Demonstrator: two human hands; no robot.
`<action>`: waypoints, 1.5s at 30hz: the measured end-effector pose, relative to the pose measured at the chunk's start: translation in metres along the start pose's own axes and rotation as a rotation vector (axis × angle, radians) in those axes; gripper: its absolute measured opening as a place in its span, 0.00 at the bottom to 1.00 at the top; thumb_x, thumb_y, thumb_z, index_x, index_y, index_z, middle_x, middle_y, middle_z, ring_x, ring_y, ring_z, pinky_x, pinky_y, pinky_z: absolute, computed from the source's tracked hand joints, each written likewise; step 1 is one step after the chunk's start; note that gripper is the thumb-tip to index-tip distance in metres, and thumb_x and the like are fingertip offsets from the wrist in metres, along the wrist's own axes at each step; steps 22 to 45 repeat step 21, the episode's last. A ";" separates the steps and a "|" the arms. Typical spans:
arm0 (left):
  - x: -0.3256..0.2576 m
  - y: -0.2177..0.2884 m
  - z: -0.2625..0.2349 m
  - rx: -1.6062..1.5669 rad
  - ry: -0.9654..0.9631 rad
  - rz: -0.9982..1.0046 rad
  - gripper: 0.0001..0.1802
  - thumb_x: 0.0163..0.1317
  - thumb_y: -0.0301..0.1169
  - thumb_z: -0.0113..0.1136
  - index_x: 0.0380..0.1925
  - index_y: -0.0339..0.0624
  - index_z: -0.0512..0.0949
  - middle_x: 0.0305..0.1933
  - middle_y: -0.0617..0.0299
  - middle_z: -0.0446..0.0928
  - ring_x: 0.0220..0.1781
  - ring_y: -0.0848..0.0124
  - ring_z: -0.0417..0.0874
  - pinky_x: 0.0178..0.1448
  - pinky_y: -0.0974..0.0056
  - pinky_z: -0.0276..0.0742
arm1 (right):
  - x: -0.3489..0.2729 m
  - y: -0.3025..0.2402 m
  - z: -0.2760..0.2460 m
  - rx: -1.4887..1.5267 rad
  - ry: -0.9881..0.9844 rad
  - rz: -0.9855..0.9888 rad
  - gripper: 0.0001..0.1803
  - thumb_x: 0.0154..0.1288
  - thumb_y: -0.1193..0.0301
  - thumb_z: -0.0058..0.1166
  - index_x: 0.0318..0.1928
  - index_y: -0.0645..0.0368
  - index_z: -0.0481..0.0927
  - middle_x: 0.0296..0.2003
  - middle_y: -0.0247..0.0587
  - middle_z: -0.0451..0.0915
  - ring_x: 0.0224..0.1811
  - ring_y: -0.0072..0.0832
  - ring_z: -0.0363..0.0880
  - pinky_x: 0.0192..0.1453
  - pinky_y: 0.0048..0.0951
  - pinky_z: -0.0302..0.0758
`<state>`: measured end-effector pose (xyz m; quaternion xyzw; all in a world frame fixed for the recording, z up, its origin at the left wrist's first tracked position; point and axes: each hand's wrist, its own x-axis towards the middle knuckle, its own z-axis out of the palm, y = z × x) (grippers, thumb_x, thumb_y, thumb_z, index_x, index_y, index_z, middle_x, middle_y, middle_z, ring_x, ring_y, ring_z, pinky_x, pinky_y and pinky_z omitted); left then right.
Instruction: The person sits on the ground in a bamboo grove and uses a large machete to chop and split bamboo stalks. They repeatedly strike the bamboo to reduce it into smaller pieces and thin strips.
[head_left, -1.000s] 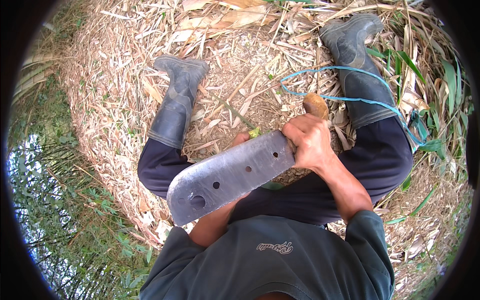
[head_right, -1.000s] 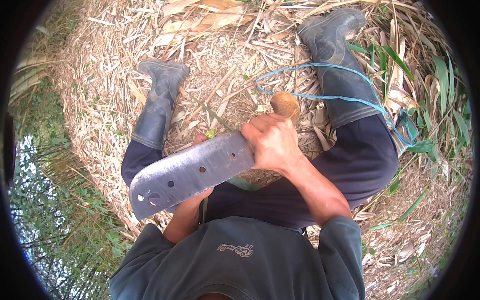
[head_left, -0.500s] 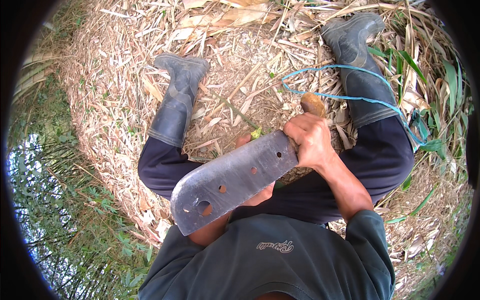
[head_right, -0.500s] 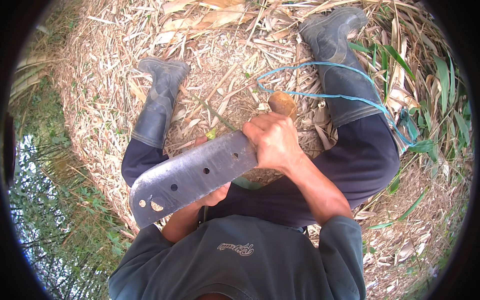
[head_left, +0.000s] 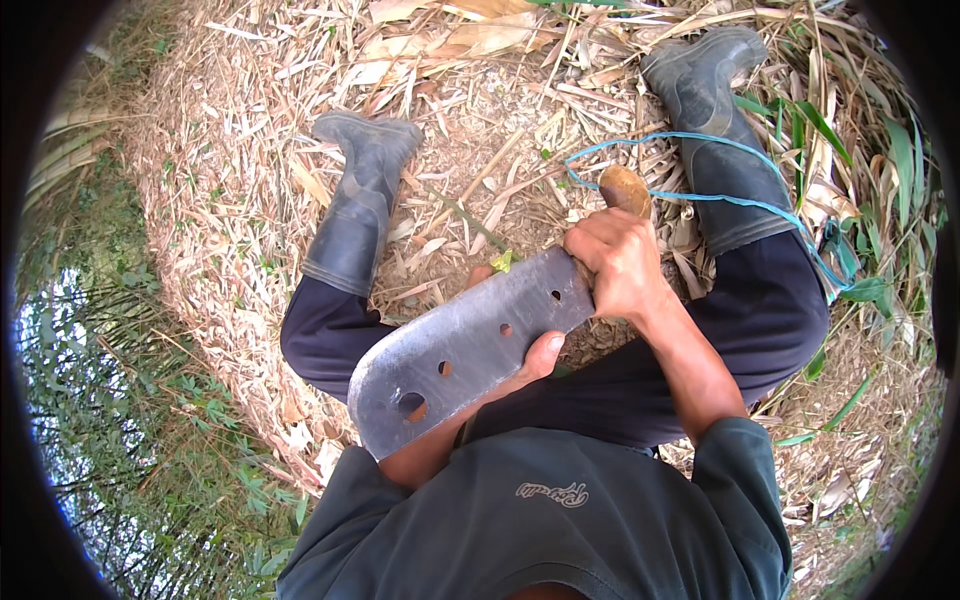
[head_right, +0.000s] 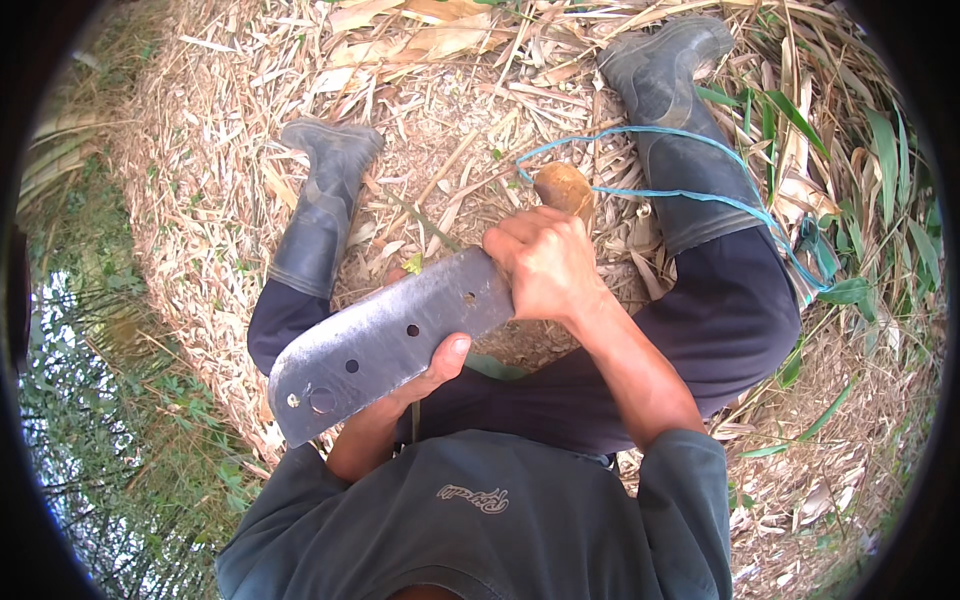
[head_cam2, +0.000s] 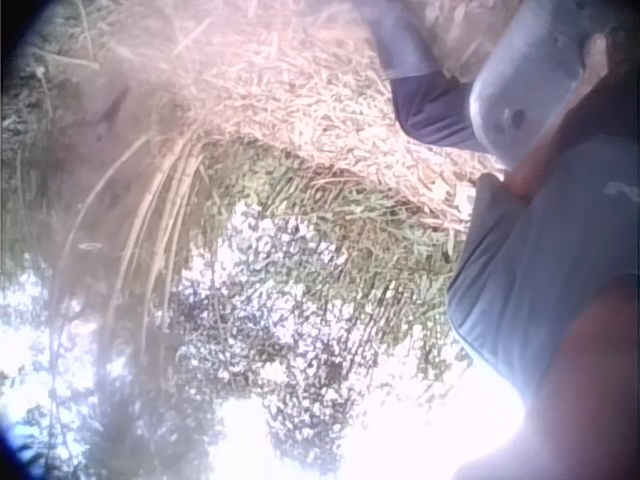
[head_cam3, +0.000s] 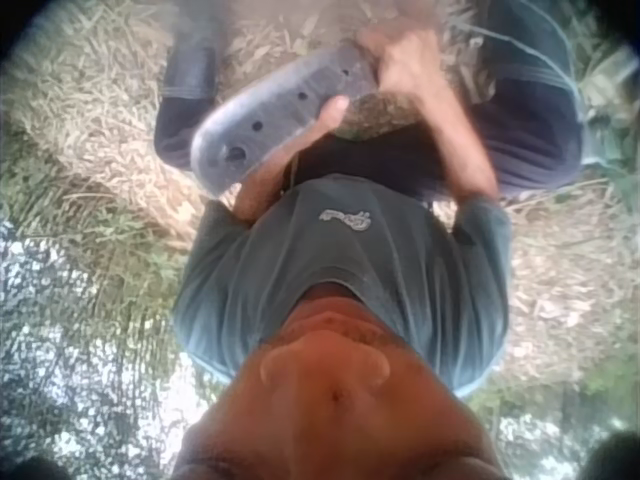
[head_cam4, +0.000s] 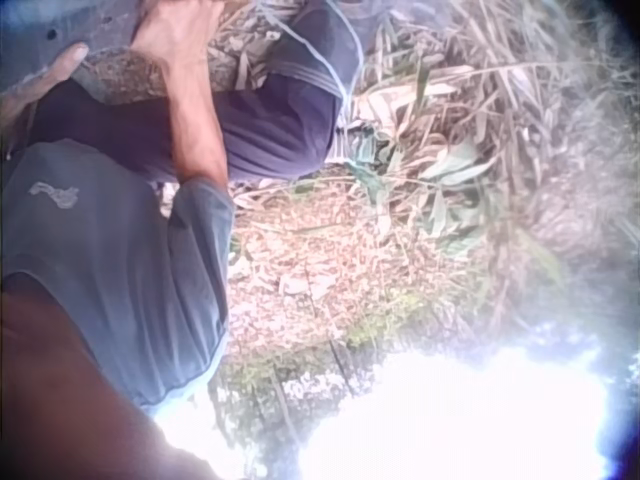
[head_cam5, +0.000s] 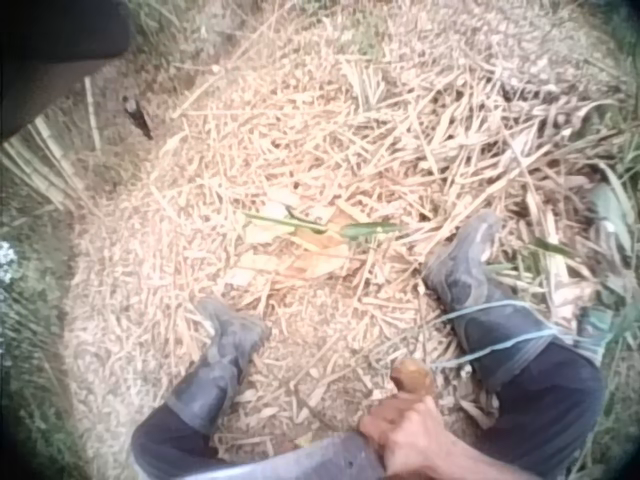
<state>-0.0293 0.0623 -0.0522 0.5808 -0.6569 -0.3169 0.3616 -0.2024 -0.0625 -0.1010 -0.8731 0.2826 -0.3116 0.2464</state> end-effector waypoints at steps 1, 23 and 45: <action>-0.001 0.003 0.004 -0.120 0.034 -0.127 0.32 0.59 0.49 0.70 0.55 0.39 0.75 0.44 0.62 0.82 0.46 0.63 0.81 0.52 0.59 0.77 | 0.001 0.001 0.000 -0.002 0.005 -0.005 0.08 0.42 0.69 0.59 0.25 0.56 0.76 0.21 0.38 0.76 0.27 0.42 0.80 0.34 0.42 0.75; -0.024 -0.028 -0.027 -0.508 0.324 -0.297 0.19 0.79 0.38 0.50 0.65 0.47 0.63 0.24 0.66 0.63 0.17 0.81 0.59 0.18 0.73 0.55 | 0.007 -0.001 -0.013 0.016 0.191 0.127 0.11 0.41 0.72 0.63 0.22 0.62 0.74 0.18 0.49 0.75 0.18 0.37 0.77 0.28 0.41 0.72; -0.024 -0.028 -0.027 -0.508 0.324 -0.297 0.19 0.79 0.38 0.50 0.65 0.47 0.63 0.24 0.66 0.63 0.17 0.81 0.59 0.18 0.73 0.55 | 0.007 -0.001 -0.013 0.016 0.191 0.127 0.11 0.41 0.72 0.63 0.22 0.62 0.74 0.18 0.49 0.75 0.18 0.37 0.77 0.28 0.41 0.72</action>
